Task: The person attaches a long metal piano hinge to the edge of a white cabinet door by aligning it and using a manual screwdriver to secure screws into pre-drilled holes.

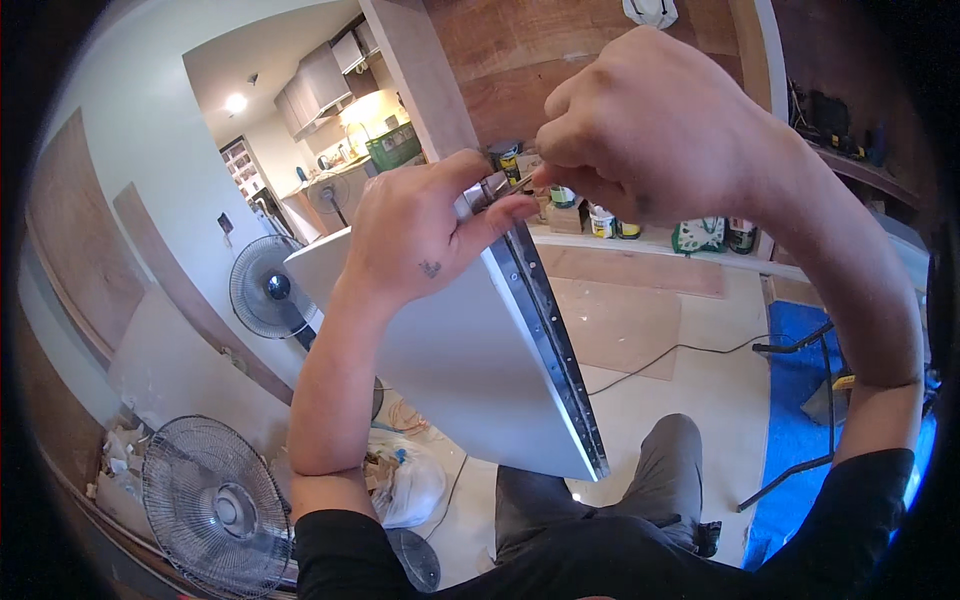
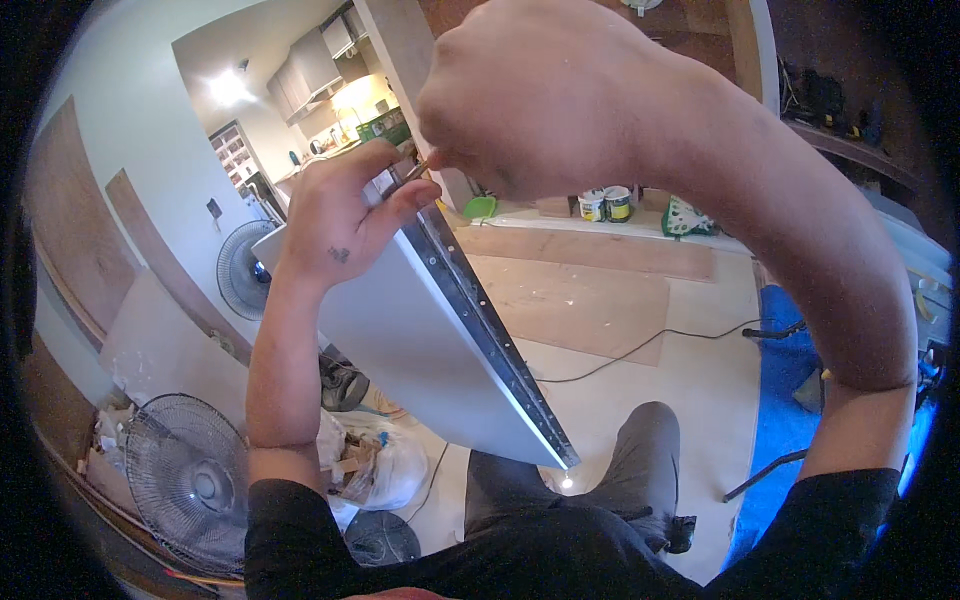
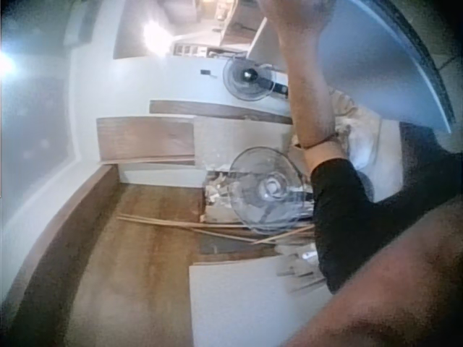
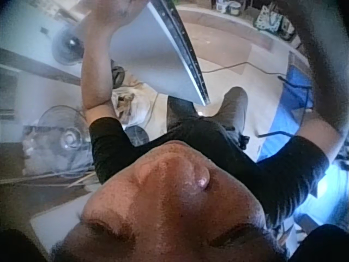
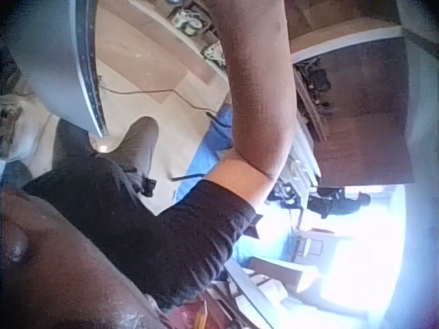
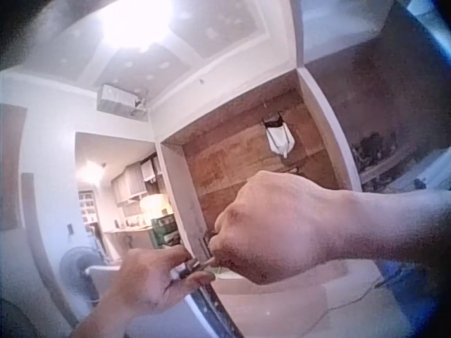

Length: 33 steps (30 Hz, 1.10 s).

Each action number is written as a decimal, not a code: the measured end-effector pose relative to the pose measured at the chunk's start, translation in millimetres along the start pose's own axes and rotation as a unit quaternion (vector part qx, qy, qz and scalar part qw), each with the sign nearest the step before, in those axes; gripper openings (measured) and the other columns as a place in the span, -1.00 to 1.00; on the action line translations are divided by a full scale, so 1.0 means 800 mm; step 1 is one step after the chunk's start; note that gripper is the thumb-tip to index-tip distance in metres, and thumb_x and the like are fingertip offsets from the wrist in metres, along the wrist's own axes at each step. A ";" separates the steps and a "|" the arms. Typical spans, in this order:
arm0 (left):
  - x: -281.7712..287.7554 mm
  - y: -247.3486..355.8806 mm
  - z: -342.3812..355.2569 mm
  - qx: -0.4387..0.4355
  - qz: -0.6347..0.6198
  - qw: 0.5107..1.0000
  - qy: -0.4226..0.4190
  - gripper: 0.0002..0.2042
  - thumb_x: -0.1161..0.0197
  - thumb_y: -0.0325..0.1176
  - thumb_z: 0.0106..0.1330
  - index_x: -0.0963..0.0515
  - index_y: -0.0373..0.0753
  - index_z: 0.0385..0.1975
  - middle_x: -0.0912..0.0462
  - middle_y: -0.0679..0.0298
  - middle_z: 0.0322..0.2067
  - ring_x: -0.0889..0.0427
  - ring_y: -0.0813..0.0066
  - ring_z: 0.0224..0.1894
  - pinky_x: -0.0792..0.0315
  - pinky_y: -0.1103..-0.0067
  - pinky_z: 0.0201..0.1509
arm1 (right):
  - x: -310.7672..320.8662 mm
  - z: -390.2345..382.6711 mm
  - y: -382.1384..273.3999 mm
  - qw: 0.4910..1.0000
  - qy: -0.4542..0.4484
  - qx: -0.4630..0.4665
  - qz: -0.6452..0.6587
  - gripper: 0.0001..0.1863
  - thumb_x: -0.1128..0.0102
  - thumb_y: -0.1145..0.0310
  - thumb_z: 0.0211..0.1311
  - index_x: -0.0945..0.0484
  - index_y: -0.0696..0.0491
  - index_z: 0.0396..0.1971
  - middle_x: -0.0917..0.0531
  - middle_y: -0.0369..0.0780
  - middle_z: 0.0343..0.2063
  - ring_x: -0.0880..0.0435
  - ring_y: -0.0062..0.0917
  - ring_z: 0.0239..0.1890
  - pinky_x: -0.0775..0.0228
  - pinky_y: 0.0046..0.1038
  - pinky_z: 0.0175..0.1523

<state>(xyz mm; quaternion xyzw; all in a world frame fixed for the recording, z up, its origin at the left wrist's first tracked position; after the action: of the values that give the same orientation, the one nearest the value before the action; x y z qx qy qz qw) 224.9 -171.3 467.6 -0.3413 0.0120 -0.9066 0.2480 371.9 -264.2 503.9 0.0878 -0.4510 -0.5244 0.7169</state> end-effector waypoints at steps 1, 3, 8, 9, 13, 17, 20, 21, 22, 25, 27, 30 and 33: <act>0.000 -0.002 0.000 -0.008 0.003 1.000 0.008 -0.67 -0.48 -0.11 0.31 -0.64 -0.30 -0.36 -0.60 0.05 -0.55 -0.61 0.06 -0.51 -0.49 0.39 -0.37 | -0.004 0.003 0.007 0.999 -0.001 0.017 0.028 -0.88 -0.48 0.38 0.02 -0.69 0.02 -0.57 -0.61 -0.27 -0.60 -0.68 -0.26 -0.51 -0.42 -0.23 -0.42; 0.005 -0.001 -0.002 -0.003 -0.004 1.000 0.001 -0.67 -0.47 -0.12 0.32 -0.63 -0.31 -0.39 -0.59 0.05 -0.57 -0.60 0.10 -0.53 -0.48 0.40 -0.39 | -0.011 0.003 0.013 0.997 0.006 0.038 0.069 -0.85 -0.47 0.38 0.04 -0.65 0.05 -0.58 -0.59 -0.25 -0.62 -0.66 -0.24 -0.52 -0.38 -0.21 -0.43; 0.008 -0.002 -0.010 -0.030 -0.035 0.999 0.018 -0.66 -0.44 -0.14 0.36 -0.60 -0.31 -0.44 -0.56 0.07 -0.61 -0.56 0.18 -0.57 -0.44 0.42 -0.43 | -0.019 0.013 0.013 0.987 0.025 0.073 0.141 -0.82 -0.45 0.41 0.10 -0.62 0.08 -0.60 -0.55 -0.22 -0.65 -0.61 -0.23 -0.55 -0.34 -0.21 -0.45; 0.007 -0.003 -0.011 -0.028 -0.042 0.999 0.020 -0.67 -0.43 -0.14 0.37 -0.60 -0.31 -0.44 -0.56 0.08 -0.62 -0.56 0.18 -0.57 -0.44 0.42 -0.44 | -0.025 0.013 0.016 0.986 0.016 0.073 0.147 -0.82 -0.45 0.42 0.11 -0.62 0.09 -0.60 -0.54 -0.22 -0.66 -0.60 -0.23 -0.56 -0.34 -0.22 -0.45; 0.011 -0.006 -0.014 -0.031 -0.045 0.998 0.008 -0.67 -0.40 -0.14 0.39 -0.60 -0.30 -0.45 -0.54 0.12 -0.64 -0.55 0.19 -0.58 -0.44 0.41 -0.45 | -0.038 0.012 0.024 0.984 -0.011 0.052 0.168 -0.77 -0.38 0.32 0.19 -0.61 0.10 -0.59 -0.55 -0.13 -0.66 -0.60 -0.12 -0.51 -0.36 -0.13 -0.38; 0.013 -0.006 -0.014 -0.042 -0.033 0.998 0.013 -0.67 -0.38 -0.13 0.40 -0.61 -0.28 -0.45 -0.54 0.14 -0.65 -0.56 0.19 -0.59 -0.44 0.41 -0.45 | -0.044 0.014 0.027 0.980 0.001 0.054 0.189 -0.72 -0.34 0.29 0.25 -0.56 0.11 -0.60 -0.54 -0.09 -0.65 -0.56 -0.05 -0.52 -0.33 -0.09 -0.38; 0.014 -0.006 -0.014 -0.036 -0.048 0.998 0.014 -0.67 -0.38 -0.13 0.41 -0.61 -0.28 -0.45 -0.53 0.15 -0.66 -0.57 0.20 -0.59 -0.44 0.40 -0.45 | -0.052 0.013 0.032 0.975 -0.017 0.046 0.217 -0.72 -0.35 0.29 0.26 -0.56 0.11 -0.58 -0.52 -0.09 -0.66 -0.54 -0.06 -0.53 -0.31 -0.11 -0.40; 0.014 -0.006 -0.013 -0.038 -0.049 0.998 0.015 -0.67 -0.38 -0.13 0.41 -0.60 -0.28 -0.46 -0.53 0.15 -0.66 -0.57 0.20 -0.59 -0.44 0.40 -0.45 | -0.056 0.012 0.033 0.973 -0.014 0.045 0.227 -0.73 -0.38 0.32 0.26 -0.58 0.12 -0.58 -0.51 -0.11 -0.67 -0.54 -0.13 -0.55 -0.29 -0.15 -0.41; 0.014 -0.006 -0.014 -0.038 -0.051 0.998 0.016 -0.67 -0.38 -0.12 0.41 -0.60 -0.27 -0.46 -0.52 0.14 -0.66 -0.57 0.20 -0.59 -0.44 0.40 -0.45 | -0.063 0.009 0.034 0.970 -0.012 0.043 0.239 -0.74 -0.40 0.34 0.25 -0.60 0.13 -0.57 -0.50 -0.14 -0.67 -0.53 -0.20 -0.56 -0.28 -0.19 -0.43; 0.014 -0.003 -0.014 -0.041 -0.055 0.998 0.010 -0.67 -0.37 -0.12 0.41 -0.61 -0.27 -0.45 -0.53 0.15 -0.66 -0.57 0.20 -0.59 -0.44 0.39 -0.45 | -0.075 0.004 0.036 0.957 -0.012 0.028 0.290 -0.77 -0.43 0.35 0.26 -0.65 0.13 -0.53 -0.51 -0.16 -0.65 -0.53 -0.27 -0.57 -0.29 -0.23 -0.44; 0.012 -0.007 -0.013 -0.028 -0.059 0.997 0.027 -0.66 -0.39 -0.07 0.37 -0.61 -0.22 -0.47 -0.56 0.10 -0.66 -0.62 0.06 -0.55 -0.47 0.29 -0.44 | -0.073 0.003 0.035 0.960 -0.001 0.020 0.278 -0.81 -0.42 0.36 0.27 -0.68 0.12 -0.48 -0.54 -0.16 -0.62 -0.55 -0.27 -0.55 -0.31 -0.25 -0.43; 0.012 -0.014 -0.012 -0.006 0.009 1.000 0.023 -0.63 -0.44 0.01 0.31 -0.62 -0.20 -0.45 -0.60 0.08 -0.63 -0.66 -0.01 -0.50 -0.50 0.24 -0.42 | -0.067 0.000 0.029 0.980 0.035 0.001 0.198 -0.88 -0.40 0.38 0.27 -0.72 0.11 -0.39 -0.60 -0.17 -0.56 -0.59 -0.27 -0.53 -0.35 -0.27 -0.42; 0.015 -0.016 -0.018 0.007 0.040 0.999 0.017 -0.60 -0.53 0.01 0.22 -0.65 -0.25 -0.32 -0.64 0.05 -0.53 -0.65 0.03 -0.48 -0.52 0.33 -0.36 | -0.068 -0.008 0.009 0.984 0.062 -0.038 0.161 -0.92 -0.37 0.41 0.27 -0.73 0.10 -0.33 -0.64 -0.17 -0.53 -0.64 -0.27 -0.50 -0.38 -0.28 -0.42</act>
<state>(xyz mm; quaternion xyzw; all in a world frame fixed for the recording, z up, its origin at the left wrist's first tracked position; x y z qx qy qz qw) 202.3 -167.9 466.2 -0.3229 0.0235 -0.9018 0.2862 378.9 -218.1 474.3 0.0192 -0.3941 -0.4123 0.8212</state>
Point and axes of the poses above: each hand's wrist, its own z-axis towards the middle knuckle, its own x-axis out of the back of the hand, y = z × x, the point moved 6 cm from there along z, towards the middle knuckle
